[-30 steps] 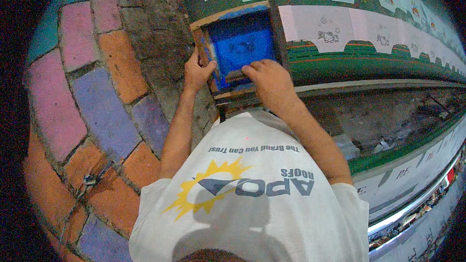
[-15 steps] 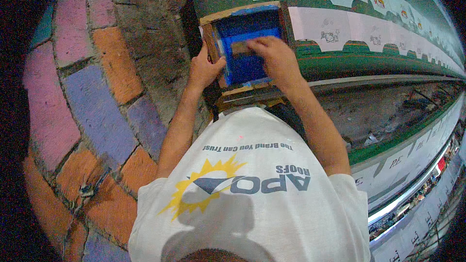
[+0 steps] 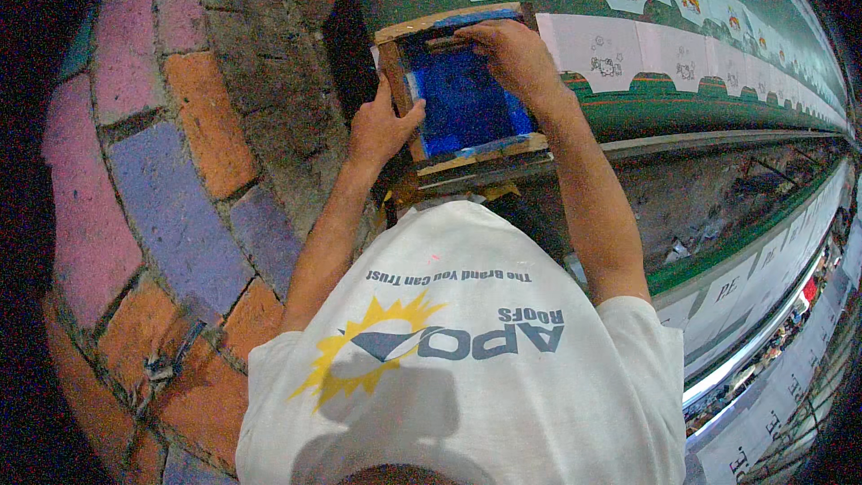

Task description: The person uses a squeegee to spread blue ink across a screen-printing frame held against a wall. They repeatedly pull the squeegee across the screen to distribute ink evenly over the stencil area.

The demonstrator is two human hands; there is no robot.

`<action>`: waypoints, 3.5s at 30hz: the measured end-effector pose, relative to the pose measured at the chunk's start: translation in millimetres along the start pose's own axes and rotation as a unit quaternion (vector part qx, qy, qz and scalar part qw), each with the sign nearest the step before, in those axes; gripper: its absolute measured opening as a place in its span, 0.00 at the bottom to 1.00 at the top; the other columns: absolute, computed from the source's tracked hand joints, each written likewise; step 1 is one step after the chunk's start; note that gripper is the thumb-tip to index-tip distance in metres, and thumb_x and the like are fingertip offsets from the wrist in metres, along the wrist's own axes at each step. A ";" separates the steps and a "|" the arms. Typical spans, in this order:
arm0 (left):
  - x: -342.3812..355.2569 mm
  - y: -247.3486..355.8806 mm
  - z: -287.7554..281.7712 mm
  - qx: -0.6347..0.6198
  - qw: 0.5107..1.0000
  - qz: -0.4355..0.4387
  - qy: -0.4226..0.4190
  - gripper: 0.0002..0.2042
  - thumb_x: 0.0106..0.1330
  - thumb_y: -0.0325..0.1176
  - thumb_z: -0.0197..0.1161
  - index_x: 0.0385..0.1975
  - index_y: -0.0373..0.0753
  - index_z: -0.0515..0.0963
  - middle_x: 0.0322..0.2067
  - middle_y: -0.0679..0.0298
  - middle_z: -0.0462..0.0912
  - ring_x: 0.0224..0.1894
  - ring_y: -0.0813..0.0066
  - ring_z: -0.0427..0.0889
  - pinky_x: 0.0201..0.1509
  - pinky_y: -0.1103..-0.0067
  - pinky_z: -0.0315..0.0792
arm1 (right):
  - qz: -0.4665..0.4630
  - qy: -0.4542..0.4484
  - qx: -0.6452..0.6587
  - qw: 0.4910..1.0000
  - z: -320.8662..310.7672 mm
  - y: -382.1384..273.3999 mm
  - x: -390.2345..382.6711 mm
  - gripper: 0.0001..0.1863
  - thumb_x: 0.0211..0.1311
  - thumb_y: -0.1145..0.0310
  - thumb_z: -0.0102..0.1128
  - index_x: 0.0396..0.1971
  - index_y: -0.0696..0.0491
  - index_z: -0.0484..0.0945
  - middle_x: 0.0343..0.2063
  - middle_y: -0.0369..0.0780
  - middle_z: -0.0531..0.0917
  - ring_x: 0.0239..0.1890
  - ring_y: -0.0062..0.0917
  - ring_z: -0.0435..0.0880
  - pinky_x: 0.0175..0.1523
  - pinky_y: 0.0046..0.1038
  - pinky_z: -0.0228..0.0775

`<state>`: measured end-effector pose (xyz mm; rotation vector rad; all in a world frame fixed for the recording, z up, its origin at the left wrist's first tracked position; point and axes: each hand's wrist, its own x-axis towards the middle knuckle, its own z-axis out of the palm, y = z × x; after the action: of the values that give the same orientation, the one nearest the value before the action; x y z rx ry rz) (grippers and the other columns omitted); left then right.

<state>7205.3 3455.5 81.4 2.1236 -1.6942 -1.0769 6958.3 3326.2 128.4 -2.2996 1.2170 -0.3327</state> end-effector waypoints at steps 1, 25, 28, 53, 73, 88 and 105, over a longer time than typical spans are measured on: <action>0.4 1.3 -1.8 0.015 1.000 0.009 0.003 0.49 0.68 0.57 0.70 0.77 0.21 0.62 0.35 0.37 0.91 0.40 0.43 0.94 0.48 0.57 0.88 | 0.014 -0.012 0.010 1.000 0.8 -1.0 -1.9 0.25 0.65 0.86 0.60 0.58 0.49 0.89 0.56 0.46 0.91 0.59 0.43 0.89 0.66 0.41 0.82; 5.0 93.9 28.3 0.007 0.998 0.009 0.064 0.52 0.63 0.43 0.70 0.81 0.21 0.49 0.38 0.31 0.89 0.41 0.33 0.91 0.48 0.52 0.85 | 0.009 0.013 -0.001 1.000 -42.7 16.7 -151.6 0.32 0.49 0.81 0.68 0.58 0.46 0.86 0.57 0.42 0.84 0.63 0.43 0.80 0.67 0.42 0.79; 21.1 145.3 60.9 -0.005 0.998 0.025 0.063 0.54 0.64 0.44 0.69 0.82 0.22 0.46 0.36 0.33 0.89 0.39 0.32 0.91 0.47 0.52 0.85 | 0.008 0.010 -0.009 1.000 -78.5 69.1 -167.7 0.33 0.47 0.82 0.69 0.59 0.46 0.86 0.59 0.42 0.83 0.63 0.44 0.79 0.67 0.43 0.79; 71.4 207.0 149.8 -0.118 0.990 0.068 0.043 0.51 0.61 0.36 0.74 0.84 0.33 0.52 0.55 0.46 0.90 0.56 0.52 0.92 0.61 0.65 0.83 | -0.036 -0.063 -0.021 0.997 -121.4 185.7 -192.3 0.42 0.42 0.78 0.79 0.66 0.48 0.79 0.60 0.40 0.83 0.62 0.39 0.81 0.69 0.40 0.78; 68.2 206.8 130.0 -0.158 0.984 0.001 -0.076 0.47 0.78 0.49 0.65 0.86 0.37 0.43 0.33 0.48 0.90 0.22 0.62 0.88 0.29 0.65 0.83 | -0.084 -0.036 -0.012 0.996 -120.1 214.0 -83.9 0.27 0.63 0.81 0.63 0.63 0.47 0.86 0.57 0.43 0.87 0.61 0.44 0.84 0.68 0.43 0.78; 62.2 208.8 134.5 -0.154 0.987 0.026 -0.047 0.42 0.82 0.53 0.60 0.85 0.34 0.50 0.40 0.42 0.92 0.33 0.44 0.93 0.41 0.57 0.85 | -0.097 0.015 0.019 0.995 -135.2 211.3 -145.7 0.27 0.62 0.79 0.61 0.62 0.47 0.86 0.56 0.43 0.88 0.61 0.44 0.85 0.68 0.43 0.79; 69.7 210.5 147.3 -0.054 0.998 0.026 -0.020 0.49 0.79 0.55 0.61 0.82 0.22 0.45 0.49 0.24 0.85 0.53 0.26 0.87 0.60 0.50 0.81 | 0.010 -0.057 0.012 0.998 -135.2 194.0 -181.7 0.32 0.57 0.83 0.65 0.64 0.49 0.84 0.57 0.44 0.87 0.62 0.46 0.84 0.69 0.44 0.77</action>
<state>6955.2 3365.0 71.2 1.9941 -1.6604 -1.1742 6660.7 3341.4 140.2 -2.2527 1.1723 -0.2058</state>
